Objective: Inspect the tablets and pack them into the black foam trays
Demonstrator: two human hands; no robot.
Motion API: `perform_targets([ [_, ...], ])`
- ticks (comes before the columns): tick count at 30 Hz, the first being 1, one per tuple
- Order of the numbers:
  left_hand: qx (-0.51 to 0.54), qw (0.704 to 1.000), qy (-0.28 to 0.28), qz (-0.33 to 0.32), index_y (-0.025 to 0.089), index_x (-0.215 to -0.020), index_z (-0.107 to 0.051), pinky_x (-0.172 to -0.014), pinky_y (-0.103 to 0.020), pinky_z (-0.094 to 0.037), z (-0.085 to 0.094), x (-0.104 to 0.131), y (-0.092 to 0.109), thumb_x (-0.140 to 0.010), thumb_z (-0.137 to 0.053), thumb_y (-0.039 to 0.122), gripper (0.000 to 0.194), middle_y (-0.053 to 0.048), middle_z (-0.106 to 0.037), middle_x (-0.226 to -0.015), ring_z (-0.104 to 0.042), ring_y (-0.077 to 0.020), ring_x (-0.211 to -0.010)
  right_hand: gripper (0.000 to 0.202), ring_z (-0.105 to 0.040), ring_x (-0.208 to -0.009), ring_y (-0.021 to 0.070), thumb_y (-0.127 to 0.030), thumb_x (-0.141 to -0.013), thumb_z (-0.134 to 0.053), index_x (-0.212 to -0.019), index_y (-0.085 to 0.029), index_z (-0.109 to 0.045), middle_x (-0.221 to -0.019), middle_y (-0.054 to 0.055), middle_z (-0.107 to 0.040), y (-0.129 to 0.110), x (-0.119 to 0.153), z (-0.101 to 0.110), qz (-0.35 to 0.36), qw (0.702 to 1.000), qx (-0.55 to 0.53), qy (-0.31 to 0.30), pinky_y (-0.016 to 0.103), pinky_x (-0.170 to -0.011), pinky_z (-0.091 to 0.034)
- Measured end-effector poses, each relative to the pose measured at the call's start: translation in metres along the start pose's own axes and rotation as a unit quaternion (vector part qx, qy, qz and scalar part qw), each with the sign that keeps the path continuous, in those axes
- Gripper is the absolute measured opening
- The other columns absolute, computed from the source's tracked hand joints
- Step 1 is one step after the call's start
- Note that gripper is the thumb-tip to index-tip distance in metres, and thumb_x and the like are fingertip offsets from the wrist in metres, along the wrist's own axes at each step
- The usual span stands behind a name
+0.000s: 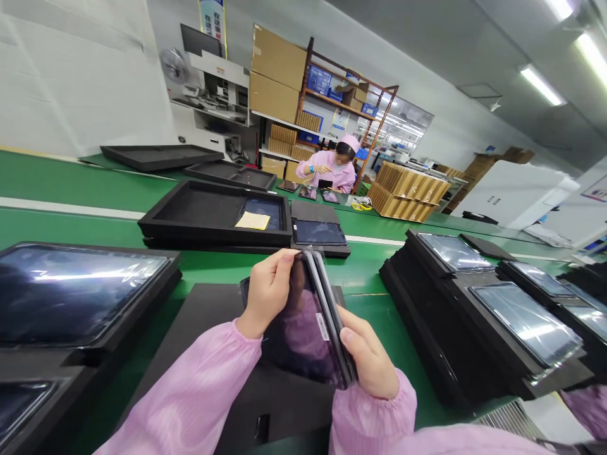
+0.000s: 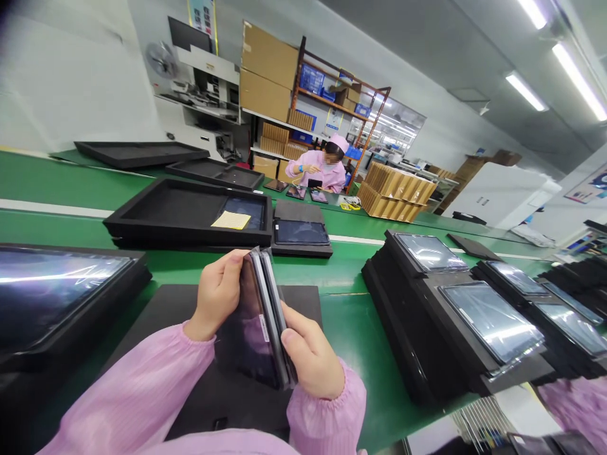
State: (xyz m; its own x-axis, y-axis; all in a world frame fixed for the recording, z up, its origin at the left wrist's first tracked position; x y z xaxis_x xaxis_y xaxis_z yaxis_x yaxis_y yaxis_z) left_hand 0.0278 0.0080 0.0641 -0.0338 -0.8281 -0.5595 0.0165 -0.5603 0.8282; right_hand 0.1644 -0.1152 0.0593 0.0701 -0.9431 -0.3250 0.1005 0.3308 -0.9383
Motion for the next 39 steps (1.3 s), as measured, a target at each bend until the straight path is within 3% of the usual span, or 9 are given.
perform_targets([
  [4,0.001,1.000,0.004,-0.005,0.020,-0.068,-0.068,-0.062,-0.029,-0.052,0.000,0.000,0.001,-0.089,-0.045,0.065,0.055,-0.005,-0.074,-0.070,-0.067,-0.0204,-0.066,0.052,-0.069,-0.114,0.0286,-0.062,-0.095,-0.052,-0.128,-0.026,-0.071,-0.122,0.005,-0.074,-0.006,-0.004,0.000,-0.003,1.000,-0.007,-0.025,0.043,-0.106,-0.050],
  [10,0.000,1.000,0.015,-0.004,0.019,-0.071,-0.071,-0.054,-0.028,-0.047,0.002,-0.004,-0.001,-0.087,-0.046,0.069,0.059,-0.004,-0.069,-0.061,-0.060,-0.0182,-0.056,0.050,-0.073,-0.095,0.0278,-0.054,-0.089,-0.056,-0.122,-0.021,-0.074,-0.103,0.006,-0.078,0.007,-0.008,-0.004,-0.049,0.995,-0.084,0.003,0.043,-0.101,-0.052],
  [14,0.010,1.000,0.013,-0.006,0.019,-0.072,-0.072,-0.058,-0.028,-0.050,0.001,-0.003,-0.001,-0.087,-0.047,0.069,0.058,-0.005,-0.072,-0.065,-0.063,-0.0195,-0.061,0.050,-0.070,-0.101,0.0295,-0.049,-0.089,-0.053,-0.123,-0.019,-0.073,-0.098,0.007,-0.077,0.012,-0.007,-0.004,-0.058,0.993,-0.103,-0.002,0.043,-0.100,-0.052],
  [19,0.009,1.000,0.005,-0.005,0.018,-0.073,-0.073,-0.060,-0.029,-0.051,-0.001,-0.003,-0.003,-0.088,-0.048,0.065,0.055,-0.006,-0.074,-0.069,-0.066,-0.0205,-0.064,0.053,-0.068,-0.113,0.0305,-0.047,-0.088,-0.052,-0.130,-0.019,-0.070,-0.112,0.008,-0.076,0.013,-0.005,-0.001,-0.060,0.993,-0.099,0.001,0.042,-0.101,-0.051],
  [32,-0.029,1.000,0.003,-0.010,0.018,-0.070,-0.070,-0.063,-0.028,-0.054,-0.005,0.000,0.002,-0.089,-0.045,0.056,0.049,-0.007,-0.077,-0.073,-0.070,-0.0211,-0.068,0.045,-0.068,-0.099,0.0274,-0.035,-0.082,-0.060,-0.123,-0.021,-0.073,-0.109,0.005,-0.077,0.000,-0.002,0.000,-0.036,0.993,-0.110,-0.015,0.038,-0.093,-0.050],
  [39,-0.040,0.999,0.007,-0.027,0.018,-0.072,-0.072,-0.064,-0.026,-0.055,-0.005,0.000,0.002,-0.088,-0.044,0.045,0.042,-0.007,-0.077,-0.074,-0.072,-0.0207,-0.070,0.039,-0.068,-0.103,0.0260,-0.037,-0.090,-0.059,-0.123,-0.024,-0.073,-0.112,0.004,-0.077,0.001,-0.001,0.000,-0.047,0.996,-0.078,0.023,0.036,-0.096,-0.050],
])
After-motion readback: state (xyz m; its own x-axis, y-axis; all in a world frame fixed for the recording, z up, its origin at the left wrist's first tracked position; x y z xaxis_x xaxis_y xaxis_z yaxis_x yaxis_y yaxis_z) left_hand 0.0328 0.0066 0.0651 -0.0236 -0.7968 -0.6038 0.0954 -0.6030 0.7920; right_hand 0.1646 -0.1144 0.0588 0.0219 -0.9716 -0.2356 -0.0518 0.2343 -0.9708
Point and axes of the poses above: each hand's wrist, its own x-axis away from the middle knuckle, its own z-axis out of the back of the hand, y = z × x, the point moved 3 cm from there along -x, towards the middle knuckle
